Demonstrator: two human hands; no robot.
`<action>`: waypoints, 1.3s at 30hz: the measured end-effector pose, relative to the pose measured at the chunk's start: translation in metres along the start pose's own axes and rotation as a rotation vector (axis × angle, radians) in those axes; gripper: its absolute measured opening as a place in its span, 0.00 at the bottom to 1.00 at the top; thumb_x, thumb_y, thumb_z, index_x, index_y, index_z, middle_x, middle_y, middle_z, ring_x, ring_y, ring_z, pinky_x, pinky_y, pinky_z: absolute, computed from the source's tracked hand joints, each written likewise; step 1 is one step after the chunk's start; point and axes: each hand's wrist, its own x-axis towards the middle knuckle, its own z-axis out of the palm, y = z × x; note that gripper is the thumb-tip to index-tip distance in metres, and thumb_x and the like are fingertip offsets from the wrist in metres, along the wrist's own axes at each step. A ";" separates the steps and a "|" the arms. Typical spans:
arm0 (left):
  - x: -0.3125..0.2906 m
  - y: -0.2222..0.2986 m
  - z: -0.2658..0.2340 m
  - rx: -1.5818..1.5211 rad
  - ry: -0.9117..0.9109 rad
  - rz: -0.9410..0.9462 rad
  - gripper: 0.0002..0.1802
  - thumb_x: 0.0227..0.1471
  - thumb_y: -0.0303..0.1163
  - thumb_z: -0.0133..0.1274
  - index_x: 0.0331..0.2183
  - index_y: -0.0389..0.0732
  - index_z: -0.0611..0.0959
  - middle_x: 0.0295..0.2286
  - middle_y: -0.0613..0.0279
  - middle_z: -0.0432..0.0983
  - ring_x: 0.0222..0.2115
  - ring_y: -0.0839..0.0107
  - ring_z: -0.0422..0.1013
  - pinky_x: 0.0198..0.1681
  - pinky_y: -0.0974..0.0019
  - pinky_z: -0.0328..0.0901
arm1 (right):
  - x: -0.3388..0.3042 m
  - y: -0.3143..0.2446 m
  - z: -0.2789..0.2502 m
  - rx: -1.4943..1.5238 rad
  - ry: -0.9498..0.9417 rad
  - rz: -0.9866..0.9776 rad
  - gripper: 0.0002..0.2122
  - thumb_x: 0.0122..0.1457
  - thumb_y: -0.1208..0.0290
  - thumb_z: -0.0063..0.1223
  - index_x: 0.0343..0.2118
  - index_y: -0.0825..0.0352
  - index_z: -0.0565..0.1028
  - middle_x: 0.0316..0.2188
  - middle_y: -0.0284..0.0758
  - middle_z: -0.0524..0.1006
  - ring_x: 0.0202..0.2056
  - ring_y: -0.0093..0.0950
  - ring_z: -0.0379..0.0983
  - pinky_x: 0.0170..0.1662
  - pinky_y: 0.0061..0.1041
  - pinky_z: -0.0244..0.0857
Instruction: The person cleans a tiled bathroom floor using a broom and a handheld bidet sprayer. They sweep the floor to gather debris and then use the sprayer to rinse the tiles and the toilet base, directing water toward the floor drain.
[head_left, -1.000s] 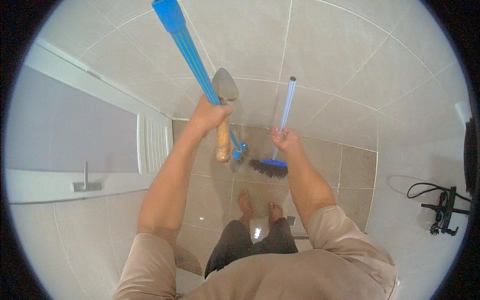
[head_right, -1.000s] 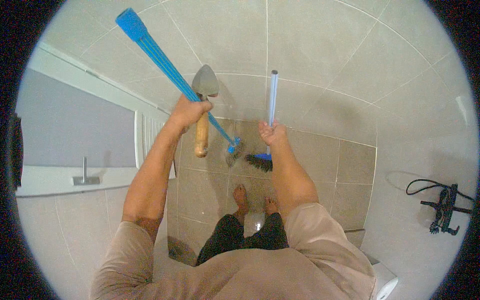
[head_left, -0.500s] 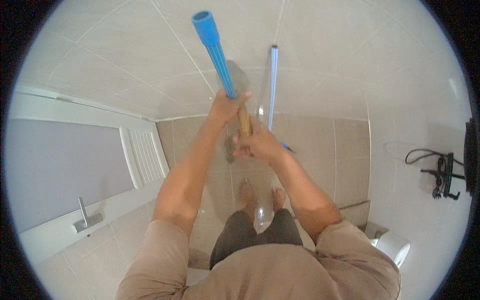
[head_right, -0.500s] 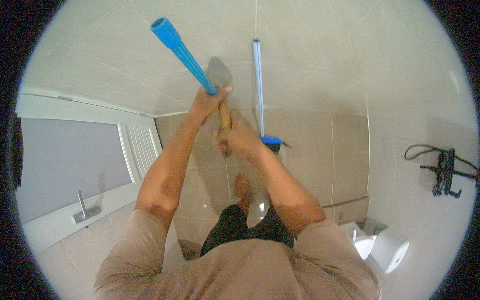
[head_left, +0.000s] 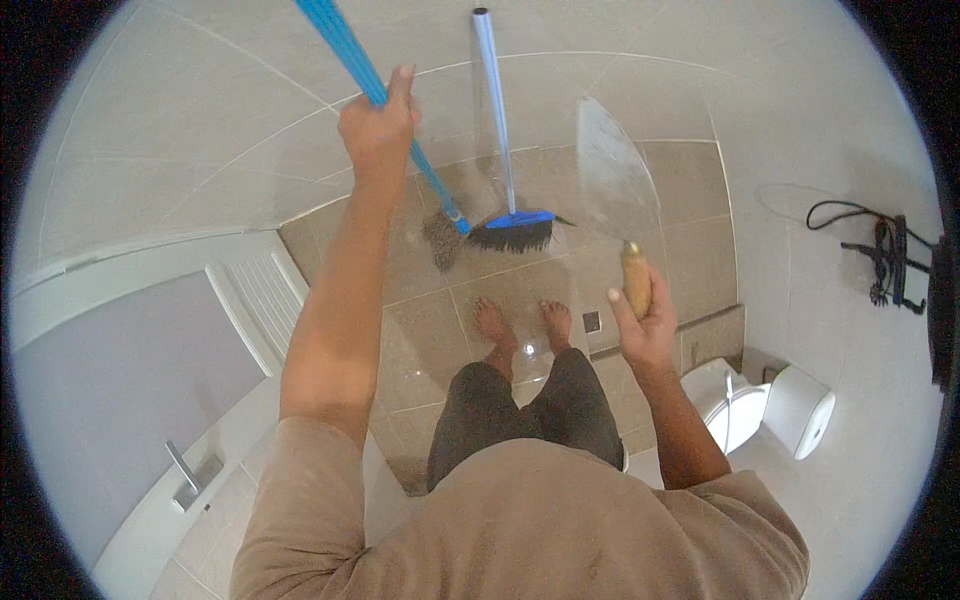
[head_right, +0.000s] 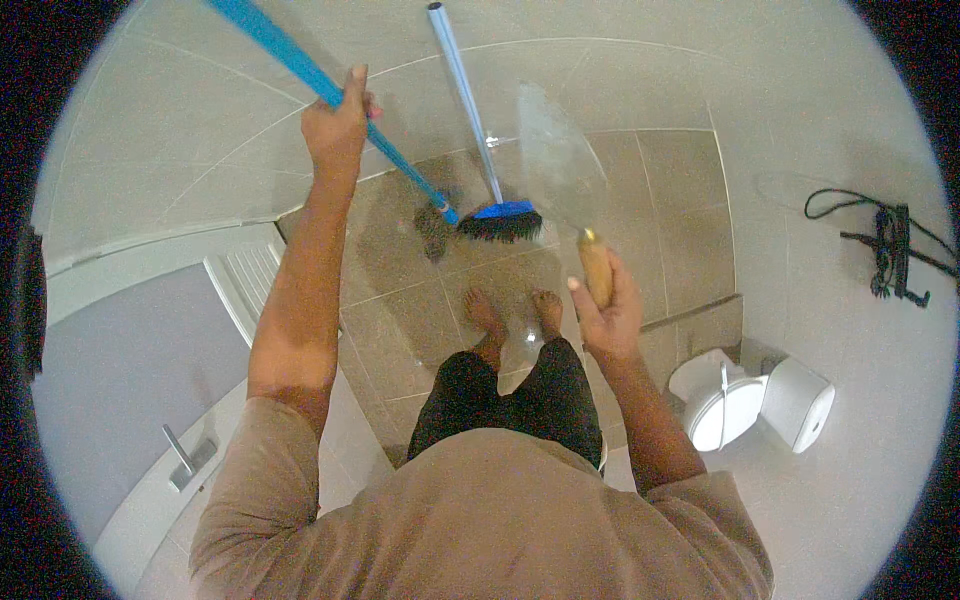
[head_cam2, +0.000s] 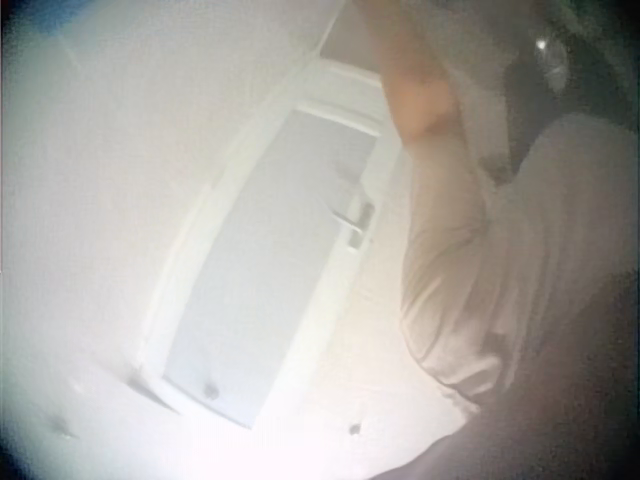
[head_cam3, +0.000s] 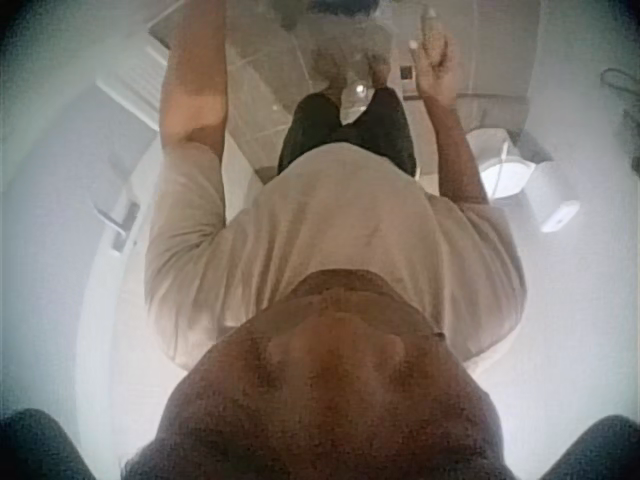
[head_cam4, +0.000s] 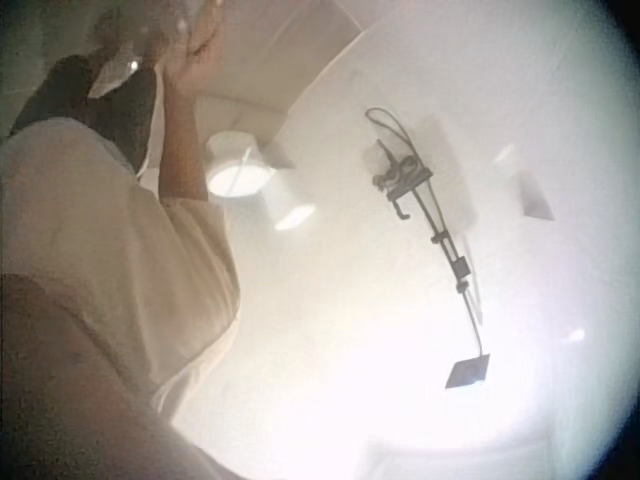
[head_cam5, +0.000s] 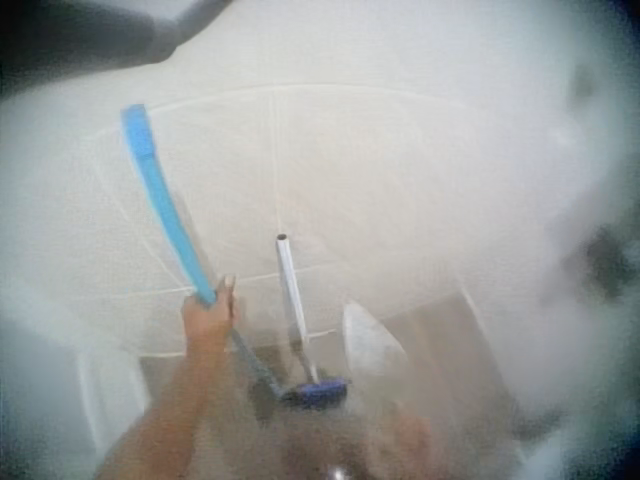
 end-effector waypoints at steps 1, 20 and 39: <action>0.010 0.004 0.012 -0.001 0.020 -0.023 0.22 0.53 0.47 0.62 0.23 0.35 0.85 0.21 0.56 0.80 0.27 0.66 0.77 0.34 0.61 0.69 | -0.012 -0.001 -0.013 -0.017 0.043 0.046 0.22 0.60 0.67 0.61 0.54 0.72 0.69 0.42 0.37 0.75 0.43 0.25 0.71 0.47 0.28 0.68; -0.006 -0.170 0.026 -0.068 0.076 0.098 0.30 0.61 0.41 0.48 0.56 0.28 0.72 0.53 0.44 0.71 0.52 0.55 0.68 0.55 0.56 0.63 | -0.187 0.164 -0.130 0.365 0.471 0.758 0.18 0.65 0.58 0.52 0.49 0.68 0.69 0.22 0.30 0.69 0.18 0.22 0.66 0.19 0.26 0.62; -0.649 -0.043 0.219 -0.810 -0.969 -0.785 0.23 0.60 0.22 0.49 0.56 0.28 0.68 0.55 0.39 0.67 0.56 0.52 0.67 0.61 0.53 0.65 | -0.287 0.273 -0.344 0.384 0.053 0.398 0.13 0.69 0.61 0.45 0.49 0.64 0.71 0.23 0.30 0.71 0.18 0.21 0.66 0.21 0.25 0.62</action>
